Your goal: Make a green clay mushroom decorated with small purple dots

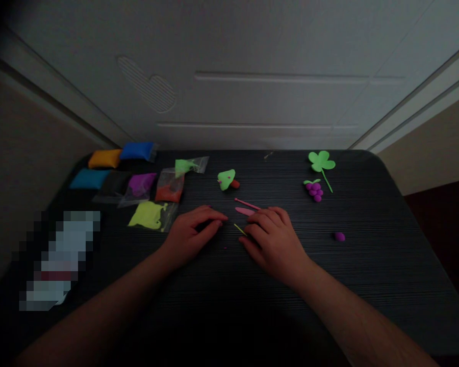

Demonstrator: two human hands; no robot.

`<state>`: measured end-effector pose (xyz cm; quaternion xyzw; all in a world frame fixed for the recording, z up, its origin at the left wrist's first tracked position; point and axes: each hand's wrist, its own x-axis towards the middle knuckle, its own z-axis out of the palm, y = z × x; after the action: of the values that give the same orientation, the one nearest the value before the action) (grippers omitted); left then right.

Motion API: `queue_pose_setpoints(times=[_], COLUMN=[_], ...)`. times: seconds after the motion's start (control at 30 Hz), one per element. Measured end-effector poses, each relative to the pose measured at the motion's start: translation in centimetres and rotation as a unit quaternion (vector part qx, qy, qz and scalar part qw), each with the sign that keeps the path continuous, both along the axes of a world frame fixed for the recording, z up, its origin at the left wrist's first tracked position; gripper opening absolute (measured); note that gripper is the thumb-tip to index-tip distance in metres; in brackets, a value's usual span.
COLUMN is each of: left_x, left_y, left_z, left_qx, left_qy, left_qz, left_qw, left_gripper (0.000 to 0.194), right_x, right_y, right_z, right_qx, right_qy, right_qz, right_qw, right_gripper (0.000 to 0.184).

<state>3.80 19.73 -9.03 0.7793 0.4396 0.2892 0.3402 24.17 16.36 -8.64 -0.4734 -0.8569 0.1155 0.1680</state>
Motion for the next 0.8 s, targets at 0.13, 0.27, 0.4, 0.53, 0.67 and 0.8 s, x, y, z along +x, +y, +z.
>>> queue_pose_setpoints(times=[0.13,0.27,0.4,0.53,0.67,0.8], left_x=[0.0,0.0,0.0,0.0,0.0,-0.1], left_y=[0.0,0.0,0.0,0.0,0.0,0.1], left_z=[0.0,0.0,0.1,0.1,0.1,0.0], left_qx=[0.004,-0.001,-0.002,0.002,0.005,0.004], left_qy=[0.005,0.006,0.011,0.008,0.006,0.011], left_qz=[-0.001,-0.002,-0.001,-0.005,-0.006,-0.009], left_qw=[1.000,1.000,1.000,1.000,1.000,1.000], left_gripper=[0.018,0.018,0.018,0.018,0.017,0.017], right_x=[1.1,1.2,0.9,0.6,0.7,0.6], right_y=[-0.5,-0.9,-1.0,-1.1,-1.0,-1.0], right_z=[0.4,0.4,0.2,0.3,0.2,0.1], right_qx=[0.003,0.000,-0.014,-0.029,-0.037,-0.038], right_qy=[-0.053,-0.119,-0.143,-0.144,-0.156,-0.164], right_qz=[0.040,0.049,0.045,0.072,0.056,0.030], right_qw=[0.998,0.992,0.989,0.987,0.985,0.985], right_gripper=[0.035,0.049,0.053,0.055,0.055,0.057])
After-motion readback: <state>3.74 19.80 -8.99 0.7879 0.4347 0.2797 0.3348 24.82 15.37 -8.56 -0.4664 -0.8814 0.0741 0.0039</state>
